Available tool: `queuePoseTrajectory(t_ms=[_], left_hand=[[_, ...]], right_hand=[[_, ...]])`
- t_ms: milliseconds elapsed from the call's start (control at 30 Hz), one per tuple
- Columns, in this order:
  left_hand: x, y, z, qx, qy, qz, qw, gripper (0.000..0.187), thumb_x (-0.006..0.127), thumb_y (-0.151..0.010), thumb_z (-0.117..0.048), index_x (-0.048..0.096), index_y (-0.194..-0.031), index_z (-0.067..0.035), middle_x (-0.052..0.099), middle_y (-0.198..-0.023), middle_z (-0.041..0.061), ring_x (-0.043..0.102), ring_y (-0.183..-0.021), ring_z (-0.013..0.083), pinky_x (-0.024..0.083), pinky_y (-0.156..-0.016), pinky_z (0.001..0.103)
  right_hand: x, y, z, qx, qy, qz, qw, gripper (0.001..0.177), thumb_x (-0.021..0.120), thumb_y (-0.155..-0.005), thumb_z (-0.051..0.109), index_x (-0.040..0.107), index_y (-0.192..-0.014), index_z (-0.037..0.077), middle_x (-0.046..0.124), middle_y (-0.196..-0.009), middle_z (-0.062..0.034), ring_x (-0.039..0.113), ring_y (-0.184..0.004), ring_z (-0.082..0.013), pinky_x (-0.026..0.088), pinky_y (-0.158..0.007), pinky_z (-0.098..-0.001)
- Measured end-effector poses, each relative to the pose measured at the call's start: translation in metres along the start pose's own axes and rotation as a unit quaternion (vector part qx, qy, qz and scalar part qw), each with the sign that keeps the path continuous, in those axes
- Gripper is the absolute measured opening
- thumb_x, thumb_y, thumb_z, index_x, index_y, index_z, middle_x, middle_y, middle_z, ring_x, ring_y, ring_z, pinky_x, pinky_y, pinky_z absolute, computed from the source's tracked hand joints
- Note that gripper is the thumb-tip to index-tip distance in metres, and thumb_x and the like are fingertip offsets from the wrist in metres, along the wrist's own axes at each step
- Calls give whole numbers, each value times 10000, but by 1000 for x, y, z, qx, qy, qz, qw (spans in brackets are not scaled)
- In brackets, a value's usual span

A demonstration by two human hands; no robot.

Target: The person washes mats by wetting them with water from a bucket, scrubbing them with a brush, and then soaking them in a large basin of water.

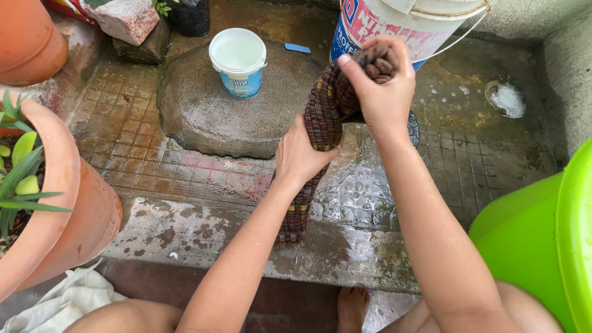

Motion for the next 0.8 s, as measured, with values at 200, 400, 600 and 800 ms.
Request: queuePoseTrajectory(t_ms=[200,400,600,800], left_hand=[[-6,8,9,85,-29,-8,996,949,900,-633,-379,435,-1361,14,656,-1179,261,700,-983,431,567,-865,496],[-19,-1,2,118,-103,-31,987,951,905,-651,-494,461,-1341,-13,653,-1151,235,693,-1012,413,563,-858,494],[-20,0,12,41,-276,7,960,1136,853,-510,-761,484,-1290,-22,614,-1219,178,621,-1159,342,577,-873,459],[-19,31,108,-234,355,388,818,1334,337,-655,-997,386,-1499,36,597,-1435,285,643,-1276,358,574,-1004,457]], right_hand=[[-35,-18,32,294,-210,142,921,567,799,-872,439,604,-1340,185,665,-1342,-4,665,-1196,-123,559,-990,-343],[-43,-12,55,336,-55,128,931,567,818,-754,325,500,-1219,266,650,-1153,-20,697,-988,-188,563,-712,-469],[-31,15,48,63,-122,115,984,456,857,-912,112,574,-1270,116,673,-1151,-25,663,-1070,-159,575,-944,-314],[-20,43,77,-104,148,160,970,421,869,-873,129,618,-1204,61,683,-1201,-92,686,-1120,-226,542,-1015,-355]])
Point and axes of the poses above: each hand's wrist, its own y-axis away from the middle knuckle, its own x-axis out of the palm, z = x × y, the point moved 1 cm from there along -y, towards the middle knuckle
